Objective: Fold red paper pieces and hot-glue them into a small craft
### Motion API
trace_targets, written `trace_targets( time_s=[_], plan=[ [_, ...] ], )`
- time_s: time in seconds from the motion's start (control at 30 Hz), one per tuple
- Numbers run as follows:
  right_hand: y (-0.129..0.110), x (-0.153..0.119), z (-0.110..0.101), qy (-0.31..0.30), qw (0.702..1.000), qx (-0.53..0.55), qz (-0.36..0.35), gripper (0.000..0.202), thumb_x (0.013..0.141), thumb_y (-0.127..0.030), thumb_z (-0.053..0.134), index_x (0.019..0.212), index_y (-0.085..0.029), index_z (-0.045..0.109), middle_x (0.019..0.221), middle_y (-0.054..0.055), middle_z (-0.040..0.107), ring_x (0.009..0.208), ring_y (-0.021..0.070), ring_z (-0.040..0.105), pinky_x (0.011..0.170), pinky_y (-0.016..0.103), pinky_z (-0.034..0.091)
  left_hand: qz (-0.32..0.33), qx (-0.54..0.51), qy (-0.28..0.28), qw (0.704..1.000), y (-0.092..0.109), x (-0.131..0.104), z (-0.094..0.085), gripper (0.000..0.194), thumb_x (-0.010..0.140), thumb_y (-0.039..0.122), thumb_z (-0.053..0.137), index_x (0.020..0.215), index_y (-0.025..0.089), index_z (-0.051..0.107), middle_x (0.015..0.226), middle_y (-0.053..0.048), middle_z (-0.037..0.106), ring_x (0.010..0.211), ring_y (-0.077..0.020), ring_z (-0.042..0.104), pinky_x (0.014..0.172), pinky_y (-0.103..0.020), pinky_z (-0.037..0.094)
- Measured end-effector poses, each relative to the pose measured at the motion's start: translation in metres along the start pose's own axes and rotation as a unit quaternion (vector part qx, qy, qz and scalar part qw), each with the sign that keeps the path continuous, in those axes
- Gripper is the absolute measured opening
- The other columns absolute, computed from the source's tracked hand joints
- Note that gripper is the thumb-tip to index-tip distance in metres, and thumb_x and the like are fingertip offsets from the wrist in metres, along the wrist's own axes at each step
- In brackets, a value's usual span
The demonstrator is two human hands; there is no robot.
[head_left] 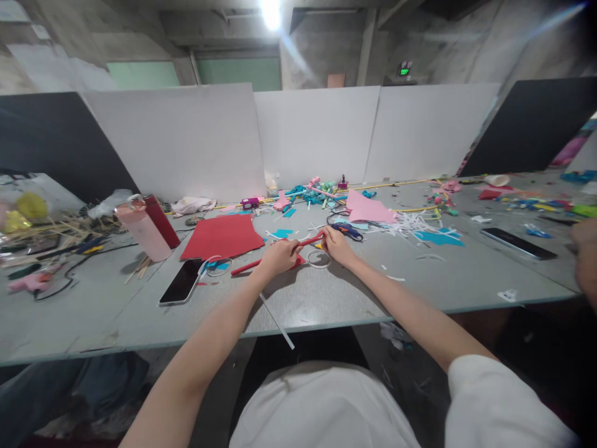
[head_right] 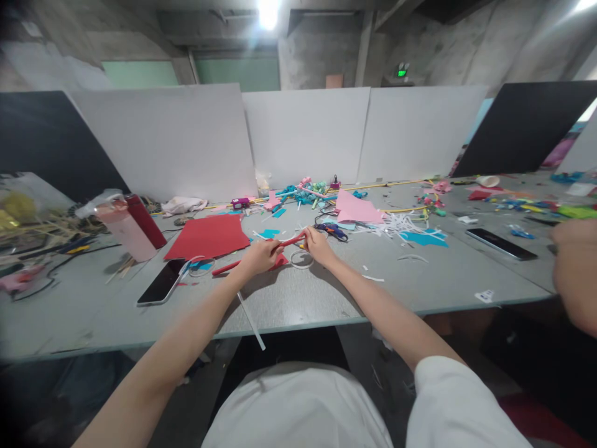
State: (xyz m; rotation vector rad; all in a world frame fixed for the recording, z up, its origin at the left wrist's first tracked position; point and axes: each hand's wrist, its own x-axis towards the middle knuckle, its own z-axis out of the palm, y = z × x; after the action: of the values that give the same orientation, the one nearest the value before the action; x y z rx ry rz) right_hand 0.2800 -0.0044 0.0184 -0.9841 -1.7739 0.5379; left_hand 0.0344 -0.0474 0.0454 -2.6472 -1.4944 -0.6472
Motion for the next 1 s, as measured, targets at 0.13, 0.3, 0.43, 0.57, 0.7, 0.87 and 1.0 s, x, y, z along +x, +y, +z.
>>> trace_targets(
  time_s=[0.13, 0.3, 0.43, 0.57, 0.7, 0.87, 1.0],
  plan=[
    [0.0024, -0.0007, -0.0010, -0.016, 0.999, -0.032, -0.018, 0.044, 0.113, -0.057, 0.034, 0.087, -0.026, 0.053, 0.059, -0.002, 0.058, 0.057, 0.0195, 0.056, 0.064, 0.032, 0.039, -0.002, 0.011, -0.007, 1.000, 0.0006, -0.0001, -0.0003, 0.036, 0.111, 0.038, 0.046, 0.108, 0.020, 0.076, 0.096, -0.012, 0.078, 0.087, -0.0247, 0.072, 0.074, -0.032, 0.044],
    [0.0055, -0.0005, -0.0015, -0.029, 0.998, -0.061, -0.011, 0.041, 0.114, -0.052, 0.032, 0.089, -0.026, 0.053, 0.059, -0.003, 0.058, 0.057, 0.0200, 0.057, 0.065, 0.032, 0.040, -0.015, 0.019, -0.017, 1.000, 0.0014, 0.0014, 0.0036, 0.037, 0.111, 0.038, 0.045, 0.111, 0.020, 0.077, 0.100, -0.013, 0.079, 0.091, -0.0254, 0.073, 0.077, -0.032, 0.047],
    [0.0090, 0.0014, -0.0015, -0.019, 0.998, -0.059, -0.006, 0.042, 0.114, -0.053, 0.032, 0.092, -0.025, 0.055, 0.058, -0.003, 0.056, 0.057, 0.0197, 0.056, 0.064, 0.031, 0.041, -0.011, 0.018, -0.014, 1.000, 0.0022, 0.0027, 0.0063, 0.038, 0.112, 0.039, 0.044, 0.111, 0.020, 0.077, 0.098, -0.013, 0.079, 0.090, -0.0259, 0.073, 0.077, -0.033, 0.047],
    [0.0096, 0.0025, -0.0026, -0.016, 0.998, -0.055, -0.011, 0.044, 0.114, -0.056, 0.032, 0.093, -0.025, 0.056, 0.059, -0.003, 0.056, 0.058, 0.0198, 0.057, 0.064, 0.031, 0.041, -0.013, 0.015, 0.000, 1.000, 0.0017, 0.0024, 0.0045, 0.038, 0.112, 0.040, 0.044, 0.109, 0.020, 0.077, 0.098, -0.013, 0.078, 0.089, -0.0262, 0.072, 0.077, -0.033, 0.046],
    [0.0072, 0.0026, -0.0042, -0.011, 0.999, -0.052, -0.008, 0.047, 0.113, -0.059, 0.033, 0.093, -0.025, 0.058, 0.059, -0.003, 0.057, 0.059, 0.0197, 0.056, 0.063, 0.031, 0.041, -0.011, 0.007, 0.007, 1.000, 0.0017, 0.0017, 0.0020, 0.037, 0.112, 0.039, 0.046, 0.108, 0.020, 0.076, 0.096, -0.013, 0.078, 0.088, -0.0262, 0.072, 0.077, -0.034, 0.045],
    [0.0043, 0.0024, -0.0053, -0.005, 0.999, -0.042, -0.012, 0.047, 0.112, -0.061, 0.035, 0.090, -0.025, 0.056, 0.059, -0.002, 0.056, 0.057, 0.0191, 0.055, 0.063, 0.032, 0.041, -0.014, -0.006, 0.010, 1.000, 0.0034, 0.0020, 0.0007, 0.038, 0.112, 0.041, 0.046, 0.105, 0.019, 0.076, 0.094, -0.013, 0.077, 0.085, -0.0255, 0.071, 0.075, -0.033, 0.044],
    [0.0012, 0.0024, -0.0057, -0.002, 0.999, -0.034, -0.010, 0.048, 0.111, -0.064, 0.035, 0.087, -0.026, 0.053, 0.058, -0.002, 0.056, 0.055, 0.0189, 0.055, 0.062, 0.032, 0.040, -0.009, -0.006, 0.007, 1.000, 0.0044, 0.0021, -0.0013, 0.034, 0.111, 0.038, 0.047, 0.105, 0.019, 0.075, 0.094, -0.012, 0.077, 0.085, -0.0254, 0.071, 0.076, -0.033, 0.043]
  ],
)
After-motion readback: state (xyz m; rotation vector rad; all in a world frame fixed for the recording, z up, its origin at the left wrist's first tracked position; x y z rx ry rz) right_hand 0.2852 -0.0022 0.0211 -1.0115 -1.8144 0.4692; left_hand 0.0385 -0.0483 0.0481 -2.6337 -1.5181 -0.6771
